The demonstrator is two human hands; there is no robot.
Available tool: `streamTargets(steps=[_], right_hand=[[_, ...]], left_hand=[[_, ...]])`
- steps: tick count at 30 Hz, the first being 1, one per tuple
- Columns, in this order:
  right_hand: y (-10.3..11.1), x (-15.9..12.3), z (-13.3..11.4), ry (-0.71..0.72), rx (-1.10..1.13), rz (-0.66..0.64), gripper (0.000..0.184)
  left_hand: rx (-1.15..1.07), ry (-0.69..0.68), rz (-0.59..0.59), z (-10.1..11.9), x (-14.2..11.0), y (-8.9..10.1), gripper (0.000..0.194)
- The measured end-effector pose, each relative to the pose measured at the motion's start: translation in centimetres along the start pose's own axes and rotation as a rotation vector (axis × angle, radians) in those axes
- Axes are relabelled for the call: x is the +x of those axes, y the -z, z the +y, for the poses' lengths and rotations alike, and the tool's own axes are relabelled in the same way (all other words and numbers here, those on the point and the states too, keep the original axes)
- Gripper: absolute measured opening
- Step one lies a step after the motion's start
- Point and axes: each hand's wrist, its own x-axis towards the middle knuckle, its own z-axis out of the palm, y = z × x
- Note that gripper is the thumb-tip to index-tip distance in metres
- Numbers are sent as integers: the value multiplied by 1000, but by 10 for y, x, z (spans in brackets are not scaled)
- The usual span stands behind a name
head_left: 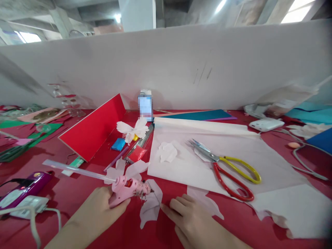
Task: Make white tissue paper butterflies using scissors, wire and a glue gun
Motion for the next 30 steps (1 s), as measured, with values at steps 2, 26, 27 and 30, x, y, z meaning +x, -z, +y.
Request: streamTargets(steps=[2,26,27,30], right_hand=[[0,0,-1,5,1,8,38],[-5,-2,2,9,-36,36,41],[-5,-2,2,11,-31,43,41],[-4,-2,2,23,-24,43,42]], left_hand=[[37,-31,3,1,-2,2,24],[29,-211,221,-14,-7,-1,41],[2,-178,199,-14,-9,1,38],[-69,-81,148,-12,-14,3,39]])
